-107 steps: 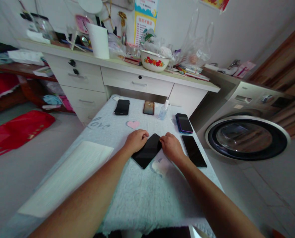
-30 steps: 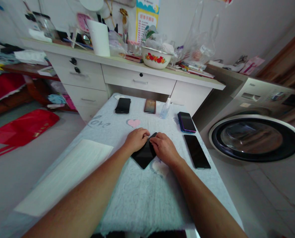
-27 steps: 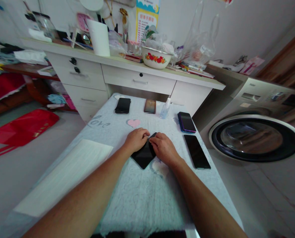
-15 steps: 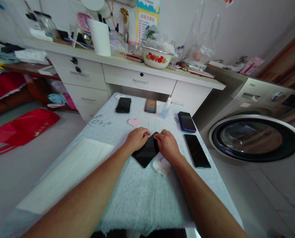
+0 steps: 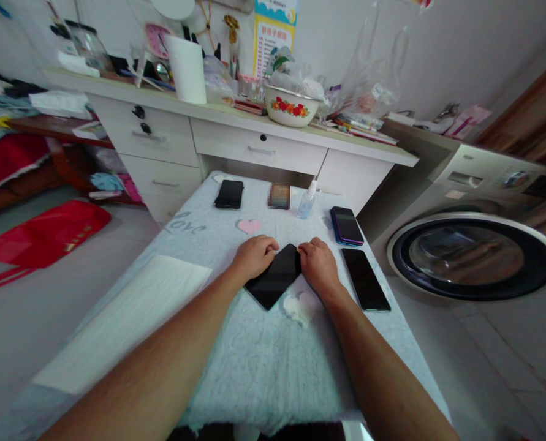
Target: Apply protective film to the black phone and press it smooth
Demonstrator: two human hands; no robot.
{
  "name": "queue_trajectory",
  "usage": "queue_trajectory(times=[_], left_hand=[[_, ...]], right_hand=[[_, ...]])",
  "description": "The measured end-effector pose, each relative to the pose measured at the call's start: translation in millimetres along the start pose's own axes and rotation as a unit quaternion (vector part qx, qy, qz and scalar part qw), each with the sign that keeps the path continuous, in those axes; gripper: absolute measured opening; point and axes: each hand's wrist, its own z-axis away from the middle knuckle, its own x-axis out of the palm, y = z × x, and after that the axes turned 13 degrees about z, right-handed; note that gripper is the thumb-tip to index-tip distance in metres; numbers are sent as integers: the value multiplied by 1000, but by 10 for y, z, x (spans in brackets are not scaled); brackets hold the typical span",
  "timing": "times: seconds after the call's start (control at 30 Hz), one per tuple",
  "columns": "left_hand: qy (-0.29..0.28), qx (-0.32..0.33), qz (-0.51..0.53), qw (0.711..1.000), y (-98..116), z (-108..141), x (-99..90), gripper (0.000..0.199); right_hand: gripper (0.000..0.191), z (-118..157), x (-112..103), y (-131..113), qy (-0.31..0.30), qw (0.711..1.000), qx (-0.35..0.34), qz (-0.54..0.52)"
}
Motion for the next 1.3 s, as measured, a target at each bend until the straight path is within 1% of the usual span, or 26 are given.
queue_trajectory(times=[0.27, 0.47, 0.67, 0.73, 0.87, 1.07, 1.3], left_hand=[[-1, -2, -2, 1000, 23, 0, -6, 20], [2, 1, -2, 1000, -8, -5, 5, 20], [-1, -2, -9, 1000, -8, -9, 9, 21], [-2, -2, -12, 1000, -2, -9, 8, 22], [0, -1, -14, 1000, 8, -4, 3, 21], [0, -5, -8, 1000, 18, -1, -4, 19], [-8, -8, -6, 1000, 66, -1, -13, 20]], right_hand=[[29, 13, -36, -39, -4, 1000, -30, 2], [28, 45, -37, -113, 9, 996, -83, -14], [26, 77, -66, -179, 0, 989, -142, -50], [26, 78, -75, -186, 1, 987, -150, -57], [27, 66, -75, -182, 3, 990, -132, -41], [27, 33, -24, -126, 18, 996, -84, -13], [27, 7, -5, -67, 17, 999, -27, -3]])
